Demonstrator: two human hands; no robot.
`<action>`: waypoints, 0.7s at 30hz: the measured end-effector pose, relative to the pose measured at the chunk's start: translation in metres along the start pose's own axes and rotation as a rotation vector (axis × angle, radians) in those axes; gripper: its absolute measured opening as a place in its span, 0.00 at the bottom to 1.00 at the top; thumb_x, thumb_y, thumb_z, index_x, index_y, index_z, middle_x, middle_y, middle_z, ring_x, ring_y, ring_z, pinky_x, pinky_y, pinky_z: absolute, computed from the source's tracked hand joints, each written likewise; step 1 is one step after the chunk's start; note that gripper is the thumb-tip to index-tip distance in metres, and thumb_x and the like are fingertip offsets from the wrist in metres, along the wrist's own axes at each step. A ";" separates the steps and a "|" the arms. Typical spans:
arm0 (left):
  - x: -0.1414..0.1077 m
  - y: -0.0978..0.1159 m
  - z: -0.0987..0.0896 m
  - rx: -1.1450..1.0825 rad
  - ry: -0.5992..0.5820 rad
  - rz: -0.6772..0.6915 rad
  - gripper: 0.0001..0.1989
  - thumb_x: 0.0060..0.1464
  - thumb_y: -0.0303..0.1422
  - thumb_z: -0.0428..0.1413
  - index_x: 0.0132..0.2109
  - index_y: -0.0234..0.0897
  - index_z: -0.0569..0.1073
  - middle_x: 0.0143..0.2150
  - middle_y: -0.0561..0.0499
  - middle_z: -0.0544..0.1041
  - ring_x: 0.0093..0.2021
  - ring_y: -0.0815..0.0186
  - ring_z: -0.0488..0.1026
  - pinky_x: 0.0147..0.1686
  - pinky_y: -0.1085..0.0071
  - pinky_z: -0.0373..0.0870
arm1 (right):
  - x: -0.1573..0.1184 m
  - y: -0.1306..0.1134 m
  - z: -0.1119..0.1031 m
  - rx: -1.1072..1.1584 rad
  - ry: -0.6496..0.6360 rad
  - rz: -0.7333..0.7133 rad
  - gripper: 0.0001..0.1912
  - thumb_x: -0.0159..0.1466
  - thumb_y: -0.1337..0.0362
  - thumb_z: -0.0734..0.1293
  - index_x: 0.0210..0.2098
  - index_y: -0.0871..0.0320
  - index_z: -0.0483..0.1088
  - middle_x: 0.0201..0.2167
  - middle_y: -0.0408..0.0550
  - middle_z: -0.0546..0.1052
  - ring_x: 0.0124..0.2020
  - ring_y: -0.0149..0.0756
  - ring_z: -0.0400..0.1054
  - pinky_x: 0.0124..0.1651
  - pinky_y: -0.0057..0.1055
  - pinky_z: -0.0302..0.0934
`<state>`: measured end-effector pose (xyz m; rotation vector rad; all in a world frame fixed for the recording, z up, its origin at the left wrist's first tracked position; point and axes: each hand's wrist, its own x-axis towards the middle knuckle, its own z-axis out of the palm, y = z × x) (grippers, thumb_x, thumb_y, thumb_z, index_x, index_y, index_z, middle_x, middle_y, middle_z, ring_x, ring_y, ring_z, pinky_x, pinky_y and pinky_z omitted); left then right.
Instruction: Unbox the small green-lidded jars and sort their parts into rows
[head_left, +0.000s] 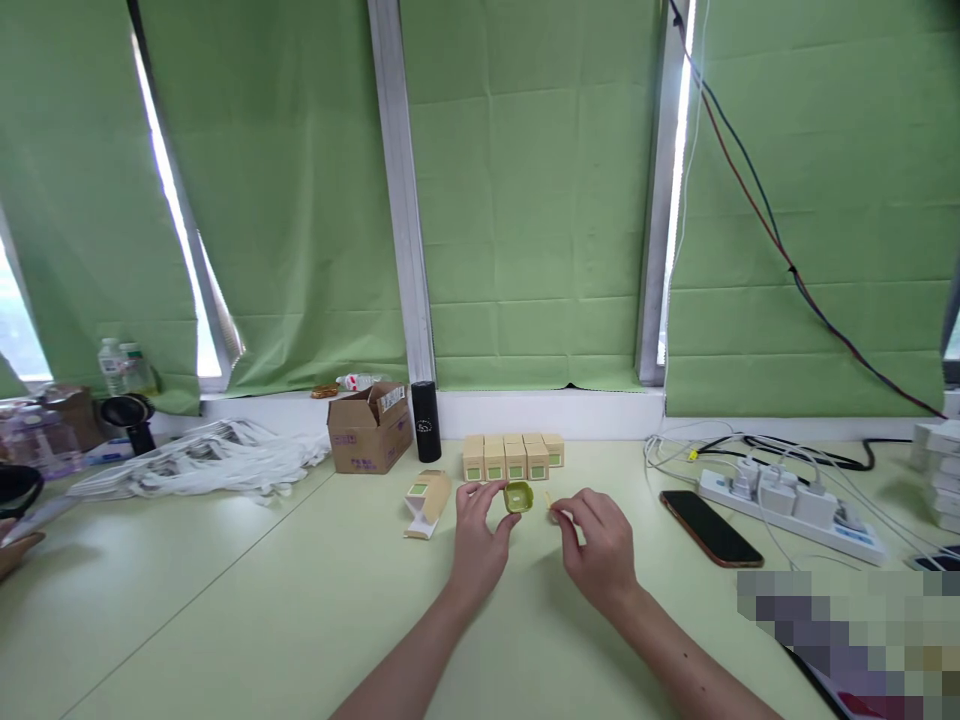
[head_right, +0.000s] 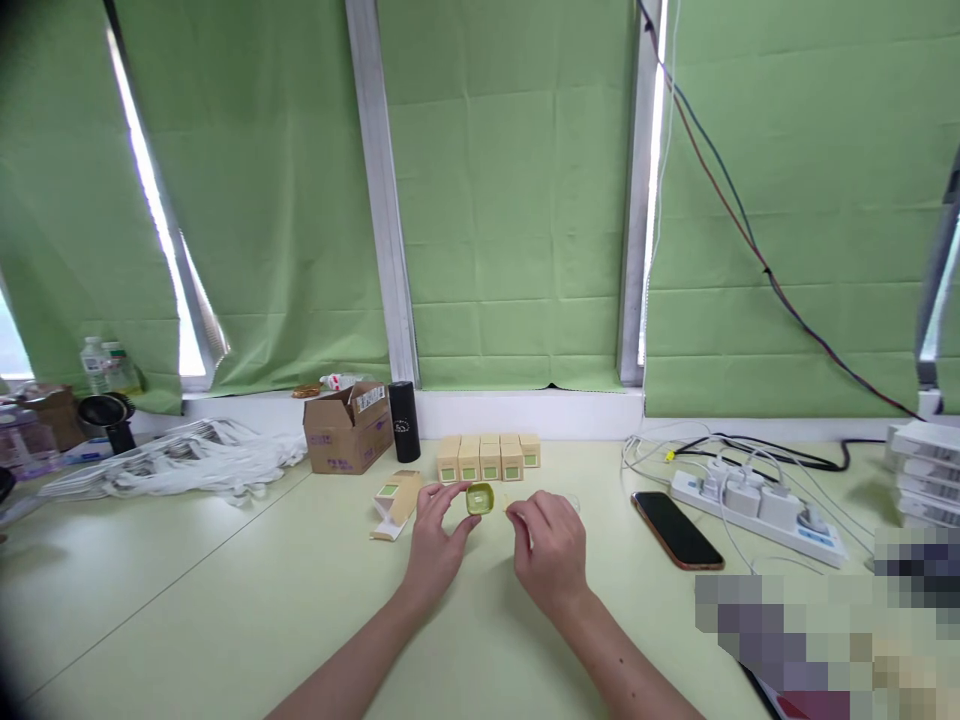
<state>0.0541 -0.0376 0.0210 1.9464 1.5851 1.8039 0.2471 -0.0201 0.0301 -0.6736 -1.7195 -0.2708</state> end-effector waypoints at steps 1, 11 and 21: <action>0.001 -0.002 0.000 -0.004 0.023 -0.029 0.20 0.55 0.27 0.61 0.55 0.46 0.76 0.52 0.45 0.75 0.59 0.53 0.67 0.58 0.51 0.68 | 0.001 0.003 0.000 0.009 0.003 0.043 0.08 0.70 0.71 0.62 0.36 0.55 0.72 0.29 0.46 0.73 0.31 0.36 0.66 0.37 0.34 0.57; 0.008 -0.017 -0.004 -0.045 0.121 -0.209 0.18 0.59 0.34 0.59 0.56 0.42 0.75 0.51 0.41 0.76 0.53 0.54 0.76 0.47 0.60 0.71 | 0.013 0.020 0.044 -0.244 -0.404 0.103 0.10 0.60 0.78 0.67 0.31 0.56 0.73 0.32 0.46 0.76 0.37 0.39 0.67 0.39 0.33 0.54; 0.012 -0.018 -0.004 -0.225 0.148 -0.344 0.13 0.56 0.43 0.61 0.43 0.40 0.75 0.45 0.42 0.81 0.47 0.53 0.79 0.35 0.68 0.67 | -0.002 0.017 0.086 -0.341 -0.549 0.060 0.08 0.56 0.77 0.70 0.27 0.58 0.76 0.29 0.52 0.78 0.39 0.44 0.68 0.42 0.38 0.51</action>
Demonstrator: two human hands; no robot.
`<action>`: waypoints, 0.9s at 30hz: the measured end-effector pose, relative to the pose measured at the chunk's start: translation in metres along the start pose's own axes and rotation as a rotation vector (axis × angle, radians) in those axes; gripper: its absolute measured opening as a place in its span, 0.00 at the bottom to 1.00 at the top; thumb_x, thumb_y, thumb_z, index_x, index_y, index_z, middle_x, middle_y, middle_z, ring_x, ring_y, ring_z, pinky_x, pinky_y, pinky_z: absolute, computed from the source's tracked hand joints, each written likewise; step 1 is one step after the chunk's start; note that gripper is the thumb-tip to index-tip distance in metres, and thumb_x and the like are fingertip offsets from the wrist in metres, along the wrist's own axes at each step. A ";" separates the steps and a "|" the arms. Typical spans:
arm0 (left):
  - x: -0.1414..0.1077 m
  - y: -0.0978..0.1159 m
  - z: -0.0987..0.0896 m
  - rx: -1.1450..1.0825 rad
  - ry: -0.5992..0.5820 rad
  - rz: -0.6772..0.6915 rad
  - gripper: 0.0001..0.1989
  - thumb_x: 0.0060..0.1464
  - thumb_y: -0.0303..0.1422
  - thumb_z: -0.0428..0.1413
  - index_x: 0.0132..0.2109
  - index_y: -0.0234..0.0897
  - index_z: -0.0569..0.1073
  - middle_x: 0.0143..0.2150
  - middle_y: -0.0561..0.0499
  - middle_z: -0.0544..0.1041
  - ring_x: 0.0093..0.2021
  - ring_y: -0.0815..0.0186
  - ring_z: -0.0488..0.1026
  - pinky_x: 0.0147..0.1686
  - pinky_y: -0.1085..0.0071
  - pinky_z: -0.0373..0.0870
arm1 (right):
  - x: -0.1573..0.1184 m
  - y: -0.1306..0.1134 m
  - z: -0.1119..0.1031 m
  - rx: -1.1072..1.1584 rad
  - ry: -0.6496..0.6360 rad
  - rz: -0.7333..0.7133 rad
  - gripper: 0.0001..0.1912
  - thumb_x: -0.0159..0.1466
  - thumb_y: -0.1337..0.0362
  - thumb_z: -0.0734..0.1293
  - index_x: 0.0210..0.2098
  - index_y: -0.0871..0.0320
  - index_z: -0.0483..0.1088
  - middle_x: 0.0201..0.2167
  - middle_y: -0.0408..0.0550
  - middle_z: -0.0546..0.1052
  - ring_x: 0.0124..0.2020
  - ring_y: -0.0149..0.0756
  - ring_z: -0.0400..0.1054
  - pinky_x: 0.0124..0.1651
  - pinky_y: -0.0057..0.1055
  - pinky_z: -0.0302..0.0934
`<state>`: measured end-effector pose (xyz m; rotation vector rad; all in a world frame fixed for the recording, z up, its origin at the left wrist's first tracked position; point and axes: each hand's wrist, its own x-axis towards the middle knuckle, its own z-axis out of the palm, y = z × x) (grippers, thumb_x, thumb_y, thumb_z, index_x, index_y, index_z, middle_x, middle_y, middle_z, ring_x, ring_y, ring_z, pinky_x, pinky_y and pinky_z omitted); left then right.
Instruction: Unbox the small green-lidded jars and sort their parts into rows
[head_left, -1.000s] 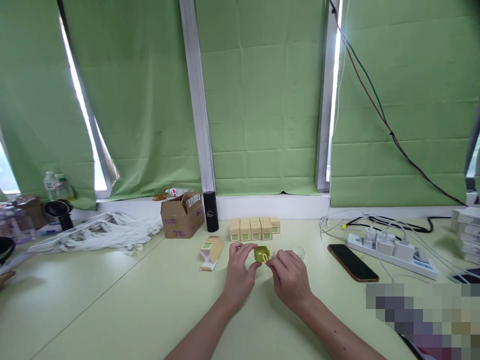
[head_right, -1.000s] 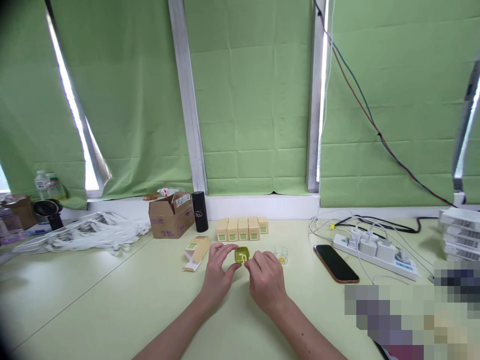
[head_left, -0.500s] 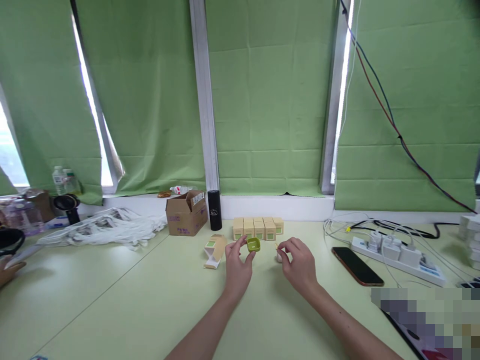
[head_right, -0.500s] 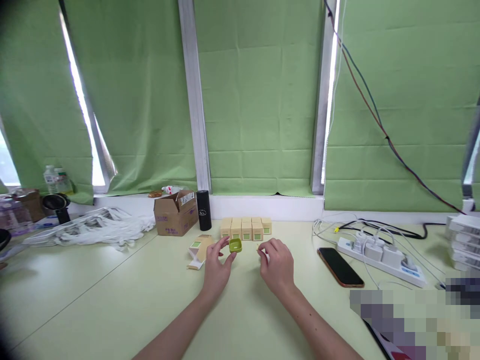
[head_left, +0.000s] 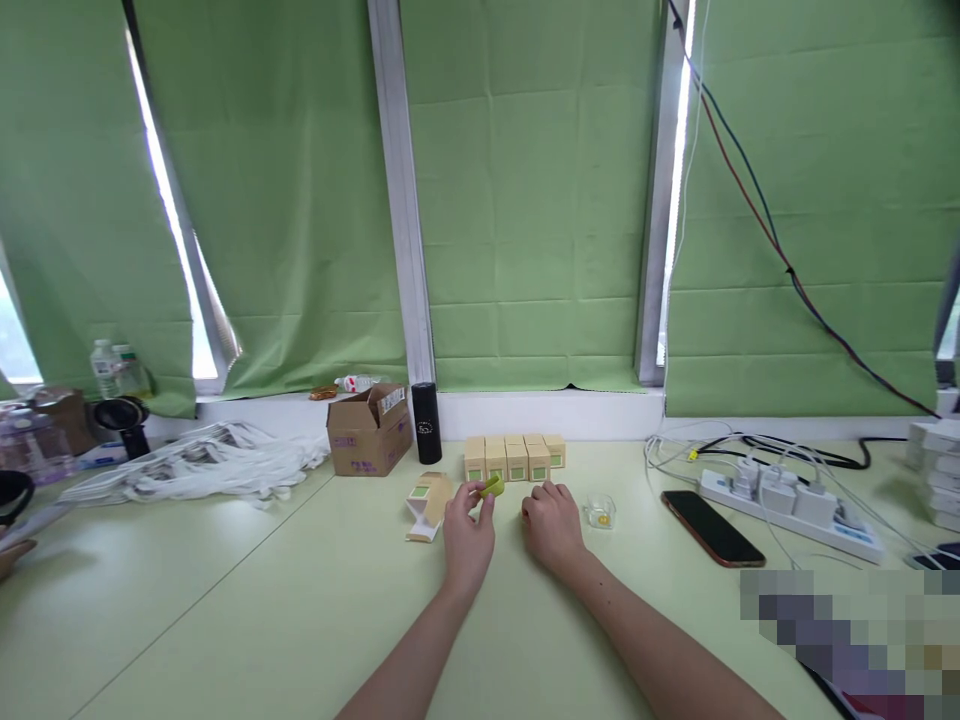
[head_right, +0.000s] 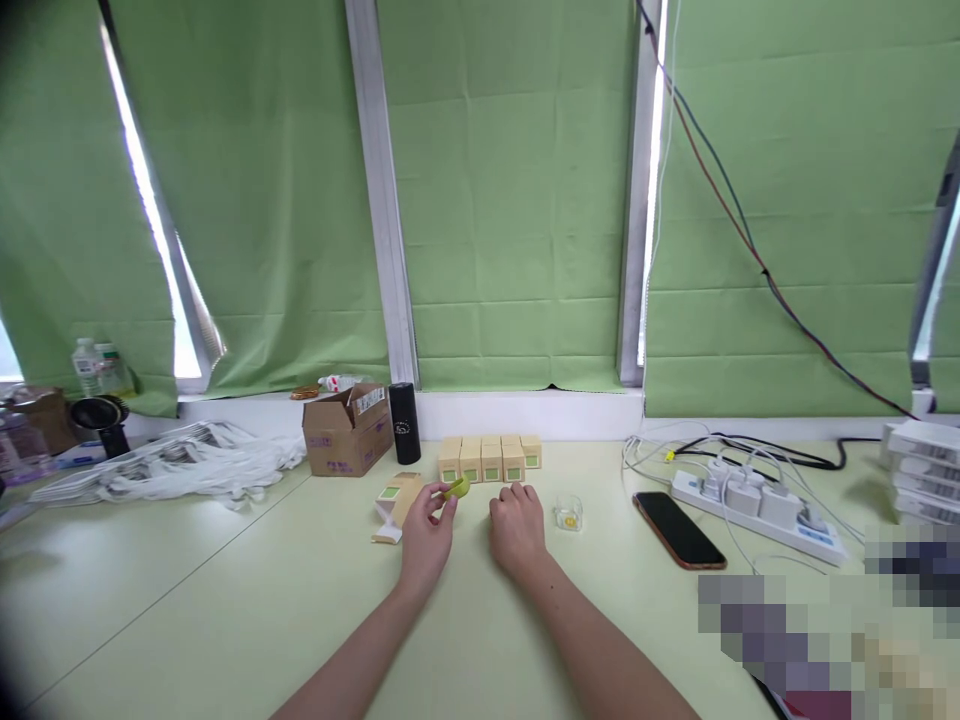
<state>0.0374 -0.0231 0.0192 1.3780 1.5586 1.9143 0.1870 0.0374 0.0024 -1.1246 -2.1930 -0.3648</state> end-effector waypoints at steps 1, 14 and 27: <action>0.000 0.001 0.000 -0.027 0.002 -0.018 0.14 0.54 0.44 0.62 0.41 0.40 0.75 0.43 0.43 0.82 0.46 0.53 0.79 0.34 0.68 0.67 | -0.001 -0.001 0.000 -0.005 -0.005 -0.005 0.08 0.56 0.77 0.70 0.27 0.58 0.76 0.29 0.53 0.78 0.39 0.44 0.68 0.43 0.38 0.51; -0.002 0.013 0.006 -0.591 -0.231 -0.372 0.26 0.48 0.54 0.66 0.36 0.35 0.71 0.37 0.36 0.85 0.29 0.65 0.75 0.27 0.72 0.62 | -0.063 -0.024 -0.045 0.168 -0.152 -0.170 0.08 0.59 0.75 0.67 0.30 0.55 0.73 0.30 0.45 0.78 0.29 0.34 0.70 0.31 0.32 0.48; 0.009 0.003 -0.002 -0.263 -0.117 -0.138 0.24 0.52 0.56 0.61 0.35 0.38 0.71 0.33 0.42 0.83 0.34 0.58 0.77 0.31 0.68 0.65 | -0.065 -0.023 -0.057 0.338 -0.274 -0.136 0.09 0.62 0.73 0.66 0.36 0.52 0.74 0.33 0.43 0.83 0.32 0.35 0.75 0.32 0.28 0.50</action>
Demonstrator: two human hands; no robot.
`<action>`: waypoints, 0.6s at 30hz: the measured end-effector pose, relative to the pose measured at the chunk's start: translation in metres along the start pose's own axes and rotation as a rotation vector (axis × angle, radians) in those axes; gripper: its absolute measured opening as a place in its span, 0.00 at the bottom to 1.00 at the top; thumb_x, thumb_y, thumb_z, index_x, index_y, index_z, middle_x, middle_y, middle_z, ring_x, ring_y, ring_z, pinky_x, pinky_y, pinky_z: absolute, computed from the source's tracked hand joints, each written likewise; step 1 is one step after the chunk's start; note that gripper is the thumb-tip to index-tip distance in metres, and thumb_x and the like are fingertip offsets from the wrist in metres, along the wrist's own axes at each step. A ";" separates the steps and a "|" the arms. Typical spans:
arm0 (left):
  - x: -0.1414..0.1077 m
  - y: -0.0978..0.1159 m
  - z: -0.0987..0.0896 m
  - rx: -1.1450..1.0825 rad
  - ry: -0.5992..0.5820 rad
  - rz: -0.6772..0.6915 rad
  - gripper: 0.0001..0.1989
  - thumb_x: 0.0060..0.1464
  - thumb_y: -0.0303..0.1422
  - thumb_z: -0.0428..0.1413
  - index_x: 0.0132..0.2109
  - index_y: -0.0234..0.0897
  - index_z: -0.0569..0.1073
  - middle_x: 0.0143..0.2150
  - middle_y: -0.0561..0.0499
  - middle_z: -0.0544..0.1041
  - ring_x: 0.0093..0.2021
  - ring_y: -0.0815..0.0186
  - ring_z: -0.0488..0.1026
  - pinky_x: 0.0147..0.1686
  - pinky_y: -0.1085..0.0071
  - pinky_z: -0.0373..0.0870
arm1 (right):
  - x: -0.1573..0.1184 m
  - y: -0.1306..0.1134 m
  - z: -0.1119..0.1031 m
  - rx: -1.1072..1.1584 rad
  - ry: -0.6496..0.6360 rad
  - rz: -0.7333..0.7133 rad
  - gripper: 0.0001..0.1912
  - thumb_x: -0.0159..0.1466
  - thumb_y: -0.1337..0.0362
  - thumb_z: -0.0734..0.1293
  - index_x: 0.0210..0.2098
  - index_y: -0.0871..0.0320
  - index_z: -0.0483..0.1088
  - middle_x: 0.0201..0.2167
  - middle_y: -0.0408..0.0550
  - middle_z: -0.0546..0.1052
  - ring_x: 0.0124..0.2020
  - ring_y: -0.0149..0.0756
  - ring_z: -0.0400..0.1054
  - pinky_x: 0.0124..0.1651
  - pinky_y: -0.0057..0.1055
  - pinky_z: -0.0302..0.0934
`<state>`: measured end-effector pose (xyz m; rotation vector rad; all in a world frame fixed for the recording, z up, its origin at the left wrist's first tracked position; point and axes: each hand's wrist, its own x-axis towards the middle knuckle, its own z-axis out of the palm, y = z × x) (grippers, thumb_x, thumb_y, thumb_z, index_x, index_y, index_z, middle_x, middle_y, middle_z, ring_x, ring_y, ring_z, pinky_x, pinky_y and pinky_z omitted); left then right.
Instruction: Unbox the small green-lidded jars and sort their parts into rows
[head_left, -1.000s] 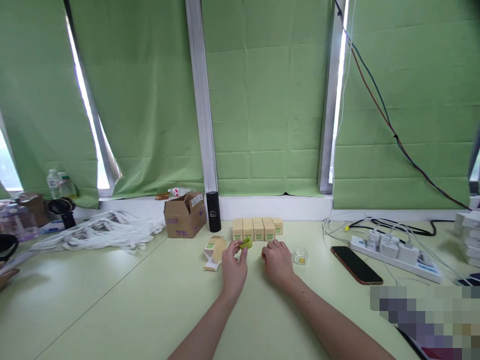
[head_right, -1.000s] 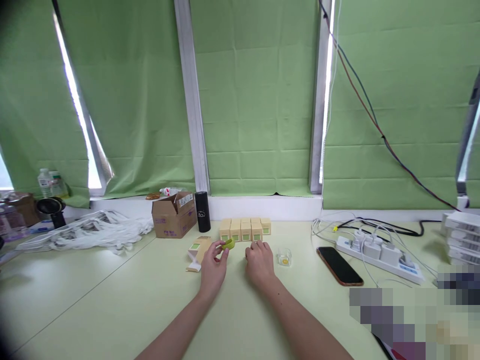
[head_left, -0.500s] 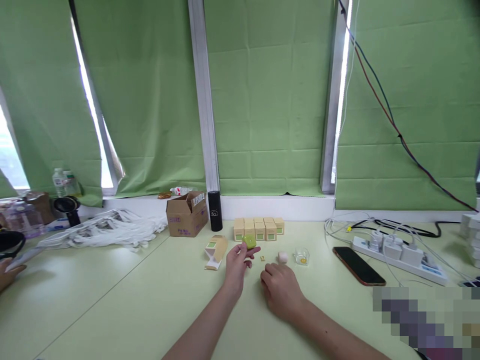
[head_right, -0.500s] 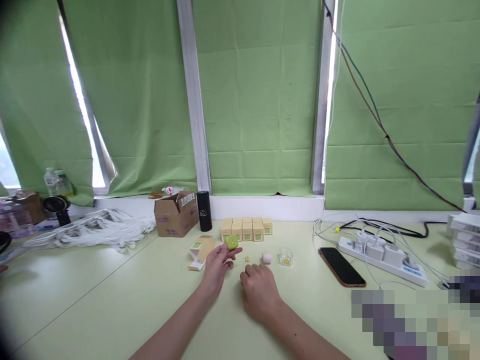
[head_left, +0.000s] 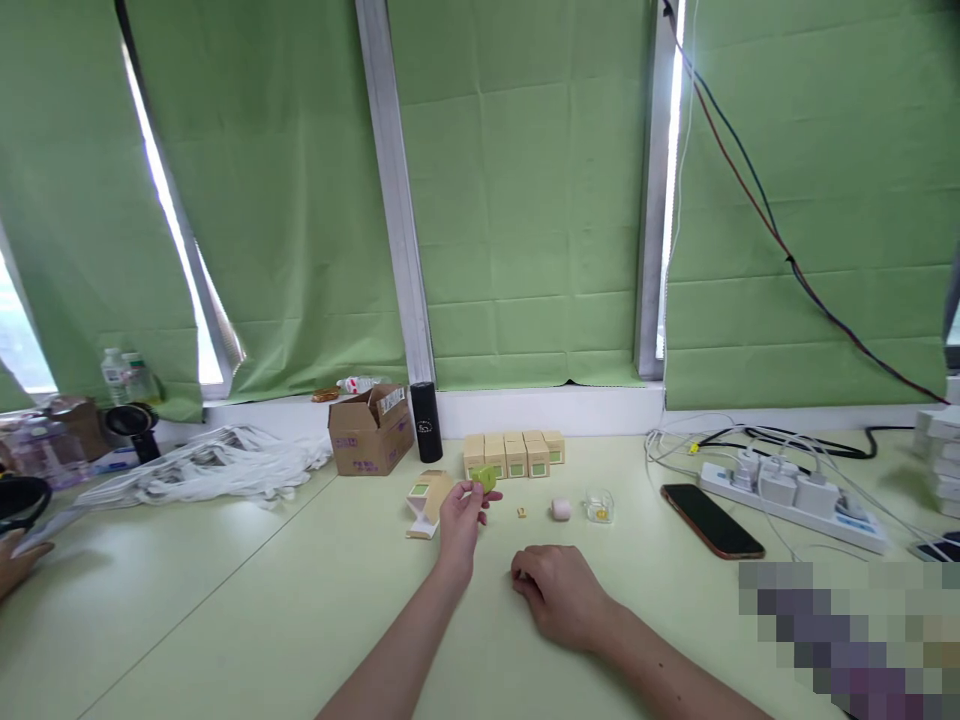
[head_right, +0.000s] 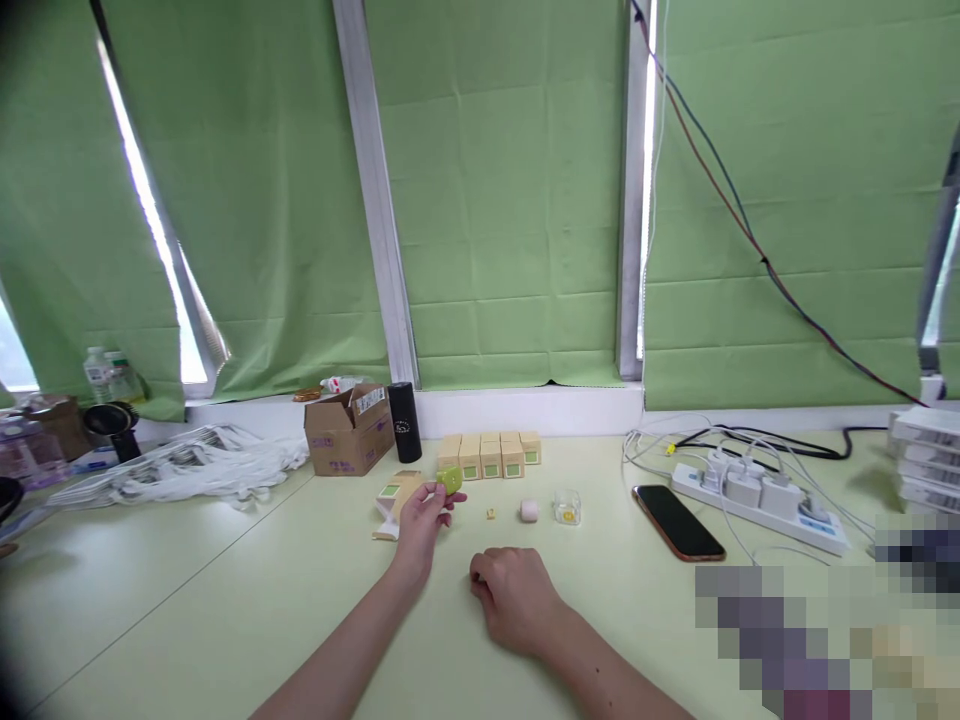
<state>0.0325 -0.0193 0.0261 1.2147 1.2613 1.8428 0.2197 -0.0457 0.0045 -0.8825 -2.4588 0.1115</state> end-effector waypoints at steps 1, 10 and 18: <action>0.002 0.000 -0.003 0.084 0.025 0.049 0.23 0.52 0.55 0.61 0.35 0.38 0.72 0.34 0.43 0.82 0.36 0.57 0.76 0.33 0.67 0.66 | 0.000 0.000 0.000 0.004 -0.003 0.002 0.09 0.62 0.73 0.66 0.36 0.52 0.74 0.34 0.43 0.83 0.32 0.35 0.75 0.32 0.28 0.50; 0.009 -0.001 -0.024 0.767 -0.065 0.413 0.07 0.60 0.36 0.59 0.35 0.44 0.80 0.37 0.44 0.82 0.48 0.49 0.69 0.51 0.52 0.63 | 0.001 0.000 -0.001 0.001 0.005 0.001 0.10 0.62 0.74 0.67 0.35 0.52 0.74 0.34 0.40 0.83 0.33 0.34 0.76 0.32 0.28 0.50; 0.013 -0.017 -0.022 1.174 -0.238 0.374 0.13 0.63 0.31 0.55 0.31 0.41 0.81 0.36 0.42 0.82 0.51 0.48 0.65 0.49 0.55 0.62 | 0.002 0.001 -0.004 0.031 -0.102 0.047 0.09 0.65 0.70 0.64 0.39 0.52 0.75 0.38 0.42 0.83 0.37 0.37 0.76 0.35 0.28 0.53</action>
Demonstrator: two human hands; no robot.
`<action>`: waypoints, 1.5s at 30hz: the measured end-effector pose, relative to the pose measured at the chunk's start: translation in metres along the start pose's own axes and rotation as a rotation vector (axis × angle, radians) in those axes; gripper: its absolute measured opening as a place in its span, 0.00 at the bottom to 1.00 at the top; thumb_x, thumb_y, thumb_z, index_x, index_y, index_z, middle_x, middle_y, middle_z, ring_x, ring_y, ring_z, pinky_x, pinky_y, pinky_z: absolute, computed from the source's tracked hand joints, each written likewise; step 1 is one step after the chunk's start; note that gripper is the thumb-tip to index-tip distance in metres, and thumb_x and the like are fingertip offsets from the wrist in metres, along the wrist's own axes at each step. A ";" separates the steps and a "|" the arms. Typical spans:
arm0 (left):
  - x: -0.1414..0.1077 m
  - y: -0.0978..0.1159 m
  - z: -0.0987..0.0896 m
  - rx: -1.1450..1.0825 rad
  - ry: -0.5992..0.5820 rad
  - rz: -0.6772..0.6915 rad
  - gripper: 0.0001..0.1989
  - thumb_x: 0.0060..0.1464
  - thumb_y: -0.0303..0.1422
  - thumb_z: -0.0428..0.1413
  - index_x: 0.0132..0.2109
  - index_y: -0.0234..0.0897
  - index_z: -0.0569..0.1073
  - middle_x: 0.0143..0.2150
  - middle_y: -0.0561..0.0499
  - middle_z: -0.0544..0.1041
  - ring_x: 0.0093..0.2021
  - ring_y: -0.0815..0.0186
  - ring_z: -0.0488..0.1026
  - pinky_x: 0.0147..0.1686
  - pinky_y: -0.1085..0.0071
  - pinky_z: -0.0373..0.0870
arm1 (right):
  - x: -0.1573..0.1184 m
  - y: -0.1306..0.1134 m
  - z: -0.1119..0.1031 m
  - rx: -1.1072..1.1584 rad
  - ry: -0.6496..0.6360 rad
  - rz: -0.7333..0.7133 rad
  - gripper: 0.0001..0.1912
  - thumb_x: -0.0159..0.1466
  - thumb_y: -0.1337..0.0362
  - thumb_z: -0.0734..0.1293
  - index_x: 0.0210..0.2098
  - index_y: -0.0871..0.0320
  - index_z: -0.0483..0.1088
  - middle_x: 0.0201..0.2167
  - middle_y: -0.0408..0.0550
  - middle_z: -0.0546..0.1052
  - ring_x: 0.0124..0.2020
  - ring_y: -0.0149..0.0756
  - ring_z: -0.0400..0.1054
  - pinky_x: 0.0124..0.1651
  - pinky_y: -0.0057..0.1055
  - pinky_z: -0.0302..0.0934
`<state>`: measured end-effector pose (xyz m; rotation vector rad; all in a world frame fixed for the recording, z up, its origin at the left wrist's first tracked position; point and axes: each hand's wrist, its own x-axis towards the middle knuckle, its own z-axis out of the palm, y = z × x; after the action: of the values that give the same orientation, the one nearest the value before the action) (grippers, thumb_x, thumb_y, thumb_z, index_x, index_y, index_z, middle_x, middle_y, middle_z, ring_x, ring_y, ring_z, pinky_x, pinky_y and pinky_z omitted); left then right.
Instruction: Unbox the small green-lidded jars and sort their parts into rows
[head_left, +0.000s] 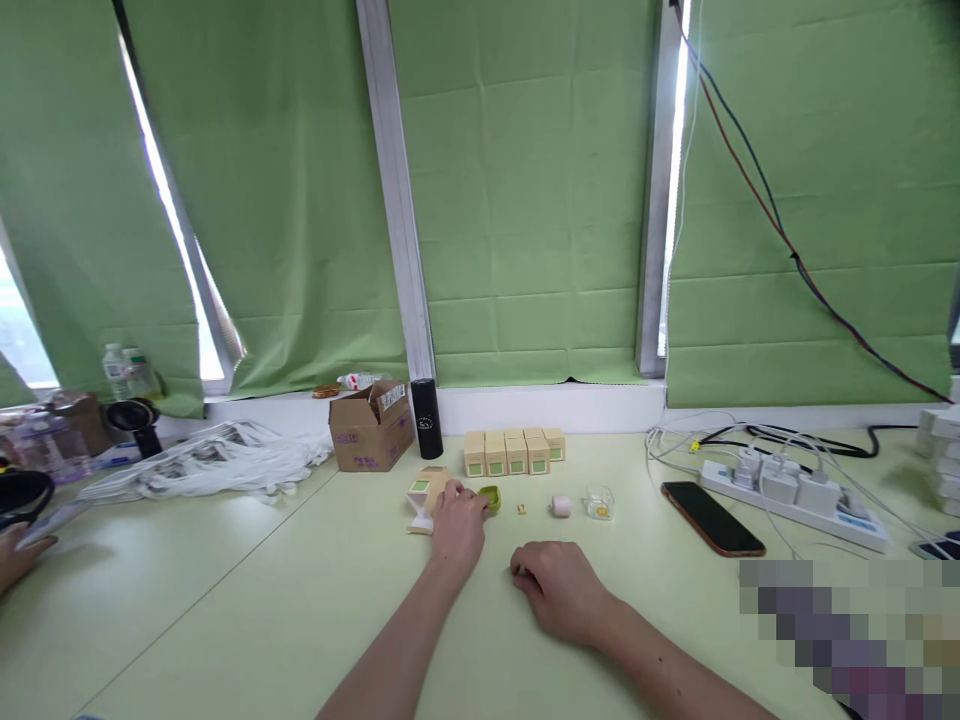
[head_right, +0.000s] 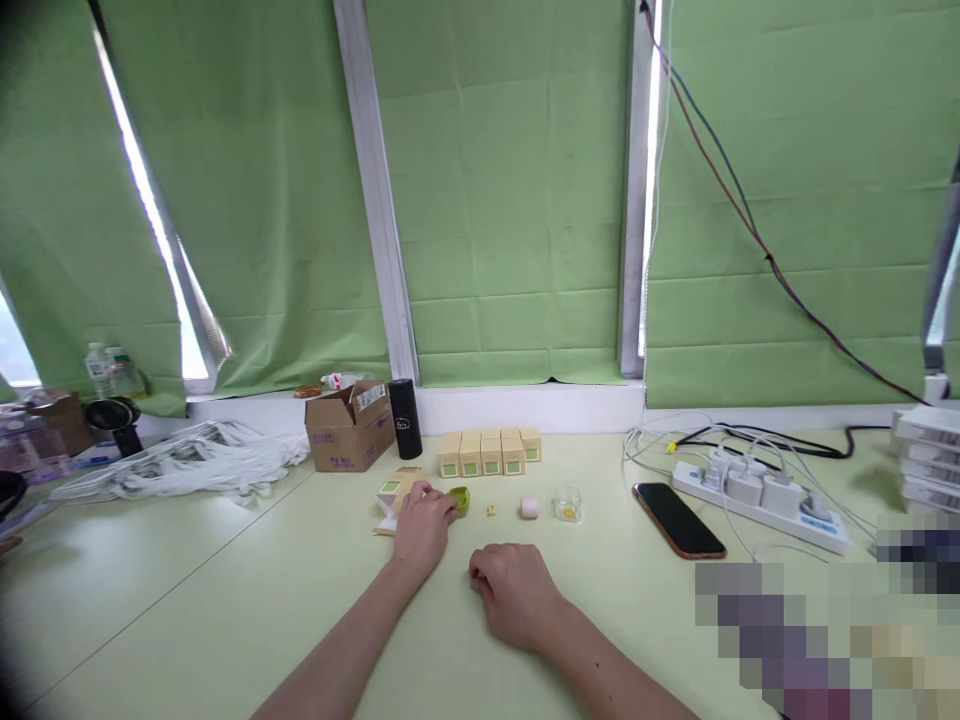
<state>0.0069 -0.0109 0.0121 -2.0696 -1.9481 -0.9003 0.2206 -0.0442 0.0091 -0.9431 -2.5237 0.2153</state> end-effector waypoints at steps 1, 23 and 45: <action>0.000 0.000 0.001 0.031 -0.026 -0.003 0.13 0.63 0.31 0.54 0.32 0.41 0.81 0.36 0.41 0.82 0.52 0.49 0.65 0.49 0.55 0.61 | 0.000 0.000 0.000 -0.002 -0.022 0.005 0.09 0.65 0.69 0.63 0.40 0.52 0.75 0.39 0.43 0.83 0.38 0.37 0.76 0.36 0.29 0.54; -0.002 0.004 0.000 0.284 -0.181 -0.038 0.12 0.64 0.27 0.51 0.44 0.38 0.79 0.45 0.39 0.82 0.55 0.47 0.65 0.49 0.56 0.60 | 0.000 -0.002 -0.004 0.005 -0.038 0.019 0.11 0.65 0.69 0.63 0.40 0.51 0.75 0.39 0.42 0.83 0.39 0.38 0.76 0.37 0.29 0.54; -0.006 0.012 -0.012 0.214 -0.193 -0.131 0.12 0.61 0.27 0.54 0.50 0.38 0.75 0.49 0.42 0.81 0.59 0.48 0.64 0.53 0.58 0.59 | 0.027 0.020 0.011 -0.266 0.065 0.084 0.14 0.69 0.68 0.60 0.48 0.56 0.75 0.58 0.54 0.75 0.65 0.53 0.56 0.68 0.49 0.41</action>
<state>0.0153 -0.0235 0.0218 -1.9889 -2.1899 -0.5015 0.2093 -0.0113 0.0031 -1.1392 -2.4957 -0.1285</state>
